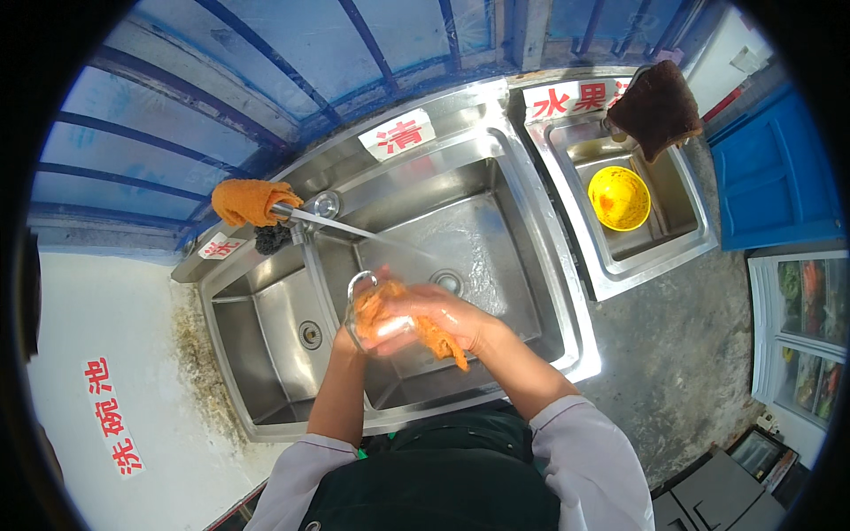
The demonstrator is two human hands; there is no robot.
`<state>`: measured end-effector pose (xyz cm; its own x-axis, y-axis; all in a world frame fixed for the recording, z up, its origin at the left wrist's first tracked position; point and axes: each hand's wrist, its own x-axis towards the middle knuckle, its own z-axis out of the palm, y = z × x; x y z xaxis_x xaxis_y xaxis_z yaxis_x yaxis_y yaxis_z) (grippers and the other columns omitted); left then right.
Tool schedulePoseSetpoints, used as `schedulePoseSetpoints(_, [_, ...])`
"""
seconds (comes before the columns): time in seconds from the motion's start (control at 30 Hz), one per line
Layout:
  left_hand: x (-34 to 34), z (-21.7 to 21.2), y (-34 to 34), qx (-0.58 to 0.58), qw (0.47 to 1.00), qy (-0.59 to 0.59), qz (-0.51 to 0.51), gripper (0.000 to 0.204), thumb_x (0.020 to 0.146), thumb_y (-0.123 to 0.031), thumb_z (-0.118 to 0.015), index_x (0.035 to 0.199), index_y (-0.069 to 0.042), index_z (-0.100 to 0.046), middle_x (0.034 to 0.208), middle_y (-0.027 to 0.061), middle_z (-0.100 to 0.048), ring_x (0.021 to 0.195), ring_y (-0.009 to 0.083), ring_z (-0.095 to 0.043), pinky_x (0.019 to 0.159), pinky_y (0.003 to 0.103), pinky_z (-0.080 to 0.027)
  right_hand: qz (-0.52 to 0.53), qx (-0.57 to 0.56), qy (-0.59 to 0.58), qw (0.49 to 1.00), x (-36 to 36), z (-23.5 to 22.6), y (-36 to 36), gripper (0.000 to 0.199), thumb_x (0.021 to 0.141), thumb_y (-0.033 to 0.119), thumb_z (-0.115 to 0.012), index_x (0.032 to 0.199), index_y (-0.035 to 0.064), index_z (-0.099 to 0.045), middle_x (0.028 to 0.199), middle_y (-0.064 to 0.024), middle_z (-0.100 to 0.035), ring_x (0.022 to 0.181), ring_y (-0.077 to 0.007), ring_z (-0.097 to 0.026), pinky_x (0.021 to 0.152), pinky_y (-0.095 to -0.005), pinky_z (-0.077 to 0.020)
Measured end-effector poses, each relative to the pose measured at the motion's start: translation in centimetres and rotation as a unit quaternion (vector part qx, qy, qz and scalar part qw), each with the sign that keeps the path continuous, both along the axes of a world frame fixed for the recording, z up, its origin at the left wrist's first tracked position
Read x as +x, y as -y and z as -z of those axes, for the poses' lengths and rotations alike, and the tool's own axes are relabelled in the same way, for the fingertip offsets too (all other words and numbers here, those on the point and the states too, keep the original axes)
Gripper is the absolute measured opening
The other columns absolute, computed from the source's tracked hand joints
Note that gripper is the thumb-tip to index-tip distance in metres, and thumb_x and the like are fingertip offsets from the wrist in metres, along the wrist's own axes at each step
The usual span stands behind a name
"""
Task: The person assembles a red broom by connecting two red plastic handle sections and attaching the brush head. They then move to a sink and wash an orange cloth under running water.
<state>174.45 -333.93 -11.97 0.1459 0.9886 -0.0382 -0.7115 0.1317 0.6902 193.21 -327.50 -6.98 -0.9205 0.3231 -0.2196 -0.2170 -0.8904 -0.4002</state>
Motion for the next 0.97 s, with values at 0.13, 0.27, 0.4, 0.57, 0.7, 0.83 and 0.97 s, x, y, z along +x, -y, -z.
schedulePoseSetpoints(0.13, [-0.8,-0.3,-1.4,-0.074,0.992,-0.032,-0.094,0.049,0.100,-0.040,-0.047,0.137,-0.008,-0.045,0.135,0.0155,-0.051,0.123,0.0266,-0.052,0.103,0.041,-0.044,0.071,-0.030,0.039,0.996,-0.3,-0.1,0.3,0.044,0.092,0.018,-0.061,0.126,-0.0074,-0.051,0.118,-0.0173,-0.061,0.105,-0.0286,-0.064,0.090,-0.0432,-0.0551])
schedulePoseSetpoints(0.27, [2.2,-1.9,0.5,0.051,0.897,-0.406,-0.169,0.044,0.092,-0.027,-0.061,0.128,-0.003,-0.052,0.131,0.0120,-0.052,0.116,0.0233,-0.054,0.098,0.036,-0.046,0.184,-0.113,0.092,0.972,-1.6,0.5,1.6,0.039,0.093,0.019,-0.061,0.124,-0.0044,-0.054,0.112,-0.0120,-0.064,0.100,-0.0199,-0.066,0.083,-0.0322,-0.0559])
schedulePoseSetpoints(0.4, [4.4,-2.3,1.5,-0.004,0.905,-0.338,-0.258,0.043,0.094,-0.028,-0.058,0.127,-0.001,-0.053,0.126,0.0155,-0.056,0.116,0.0239,-0.055,0.095,0.035,-0.047,0.168,0.011,0.181,0.969,-2.3,0.6,2.6,0.039,0.095,0.024,-0.059,0.123,-0.0011,-0.053,0.111,-0.0132,-0.064,0.098,-0.0224,-0.065,0.078,-0.0331,-0.0547])
schedulePoseSetpoints(0.57, [2.3,-2.3,0.5,-0.112,0.993,-0.024,0.001,0.042,0.096,-0.030,-0.053,0.125,0.000,-0.053,0.119,0.0145,-0.060,0.109,0.0253,-0.059,0.092,0.036,-0.050,0.159,0.636,0.296,0.695,-1.4,1.0,6.4,0.045,0.087,0.029,-0.068,0.121,0.0015,-0.054,0.109,-0.0212,-0.060,0.099,-0.0370,-0.062,0.081,-0.0376,-0.0536])
schedulePoseSetpoints(0.7, [1.6,-2.2,-0.3,-0.249,0.960,-0.113,0.053,0.039,0.098,-0.030,-0.046,0.121,0.000,-0.057,0.119,0.0132,-0.061,0.111,0.0207,-0.058,0.095,0.036,-0.047,0.187,0.745,0.212,0.605,0.0,2.2,4.7,0.023,0.089,0.012,-0.061,0.110,0.0049,-0.061,0.117,-0.0165,-0.055,0.094,-0.0354,-0.061,0.082,-0.0419,-0.0512])
schedulePoseSetpoints(0.83, [3.8,-1.5,-0.4,-0.032,0.922,-0.331,-0.198,0.040,0.097,-0.032,-0.050,0.119,0.001,-0.057,0.123,0.0117,-0.058,0.108,0.0189,-0.056,0.095,0.031,-0.042,0.148,0.589,0.248,0.754,0.2,0.9,3.4,0.035,0.089,0.013,-0.064,0.122,0.0054,-0.055,0.110,-0.0154,-0.061,0.094,-0.0317,-0.062,0.083,-0.0339,-0.0518])
schedulePoseSetpoints(0.97, [4.6,-1.2,-0.7,0.016,0.900,-0.345,-0.266,0.056,0.095,-0.044,-0.050,0.127,0.001,-0.050,0.125,0.0113,-0.058,0.118,0.0244,-0.051,0.105,0.037,-0.034,0.191,0.268,0.228,0.917,-1.9,0.3,3.0,0.072,0.095,0.020,-0.061,0.152,0.0196,-0.017,0.112,-0.0075,-0.061,0.092,-0.0287,-0.062,0.082,-0.0331,-0.0499])
